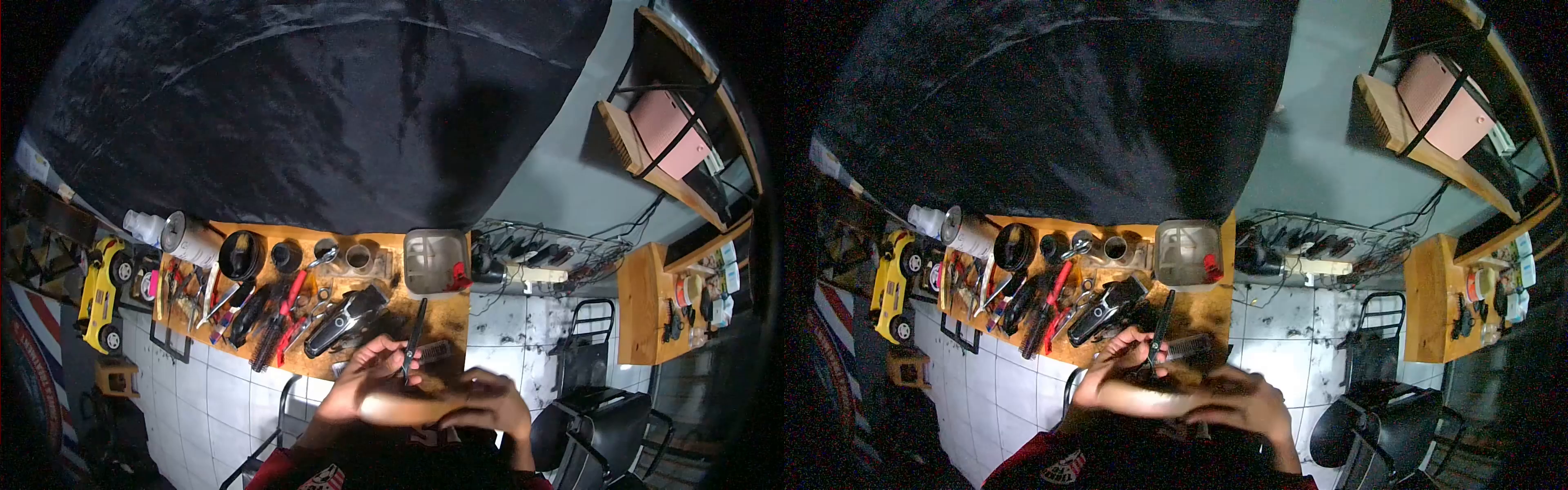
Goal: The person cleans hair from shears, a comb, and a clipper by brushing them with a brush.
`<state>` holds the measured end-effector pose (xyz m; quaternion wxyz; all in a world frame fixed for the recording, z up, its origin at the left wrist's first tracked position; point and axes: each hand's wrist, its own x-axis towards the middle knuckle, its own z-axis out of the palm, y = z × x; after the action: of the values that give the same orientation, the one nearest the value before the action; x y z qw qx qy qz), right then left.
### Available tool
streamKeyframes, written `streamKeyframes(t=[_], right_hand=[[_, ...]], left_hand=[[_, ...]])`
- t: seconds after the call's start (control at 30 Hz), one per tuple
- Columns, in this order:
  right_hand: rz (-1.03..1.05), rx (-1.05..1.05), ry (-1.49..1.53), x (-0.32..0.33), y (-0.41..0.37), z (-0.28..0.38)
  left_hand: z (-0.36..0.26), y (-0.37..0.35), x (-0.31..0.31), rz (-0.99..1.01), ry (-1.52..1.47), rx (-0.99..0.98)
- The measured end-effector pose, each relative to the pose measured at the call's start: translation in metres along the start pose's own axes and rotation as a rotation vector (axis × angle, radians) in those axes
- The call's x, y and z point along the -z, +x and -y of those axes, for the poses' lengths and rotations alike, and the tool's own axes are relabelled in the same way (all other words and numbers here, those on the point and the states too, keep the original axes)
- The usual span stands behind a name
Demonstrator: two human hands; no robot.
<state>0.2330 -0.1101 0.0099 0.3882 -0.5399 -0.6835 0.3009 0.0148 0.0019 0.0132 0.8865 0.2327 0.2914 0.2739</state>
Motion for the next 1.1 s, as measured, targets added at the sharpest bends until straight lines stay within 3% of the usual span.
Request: streamKeyframes(t=[0.07,0.1,0.17,0.2,0.27,0.37,0.43,0.5,0.6,0.63,0.77,0.83,0.9,1.0,1.03,1.1], right_hand=[[-0.143,-0.066,-0.069,0.006,0.002,-0.007],[-0.168,-0.248,0.028,0.009,-0.002,-0.009],[-0.415,-0.393,-0.079,0.007,0.004,-0.003],[-0.471,-0.327,-0.207,0.009,0.006,-0.009],[-0.418,-0.299,-0.153,0.015,0.003,0.0],[-0.183,-0.146,0.019,0.013,-0.007,0.001],[0.019,0.057,0.047,0.005,-0.008,0.004],[0.147,0.018,0.048,0.005,-0.005,0.012],[-0.046,0.007,-0.036,0.006,-0.003,-0.01],[-0.121,-0.142,0.02,0.008,-0.003,-0.009],[-0.435,-0.356,-0.087,0.014,0.003,-0.002],[-0.53,-0.295,-0.171,0.015,0.004,-0.006],[-0.391,-0.245,-0.039,0.019,-0.002,0.0],[-0.092,-0.022,0.062,0.021,-0.002,0.001],[-0.013,-0.003,0.144,0.018,-0.001,0.005],[-0.016,-0.027,0.06,0.019,-0.001,0.003]], left_hand=[[0.009,0.002,0.015,0.048,-0.049,0.027],[0.01,0.003,0.017,0.072,-0.073,0.041],[0.006,0.005,0.015,-0.035,0.019,0.149],[0.006,0.004,0.012,-0.04,0.029,0.144],[0.007,0.004,0.009,-0.054,0.047,0.131],[0.007,0.01,0.017,0.201,-0.151,0.042],[-0.003,0.007,0.014,-0.032,0.022,0.182],[0.0,0.007,0.006,-0.028,0.063,0.089],[0.009,0.004,0.017,0.116,0.027,-0.021],[0.011,0.003,0.019,0.097,0.008,0.005],[0.004,0.002,0.015,0.093,0.018,0.115],[0.005,0.004,0.016,0.125,0.008,0.11],[0.003,0.003,0.01,0.088,-0.013,0.133],[0.002,0.011,0.014,0.339,-0.202,0.077],[0.001,0.007,0.01,0.133,0.012,0.118],[0.006,0.008,0.018,0.173,0.088,0.104]])
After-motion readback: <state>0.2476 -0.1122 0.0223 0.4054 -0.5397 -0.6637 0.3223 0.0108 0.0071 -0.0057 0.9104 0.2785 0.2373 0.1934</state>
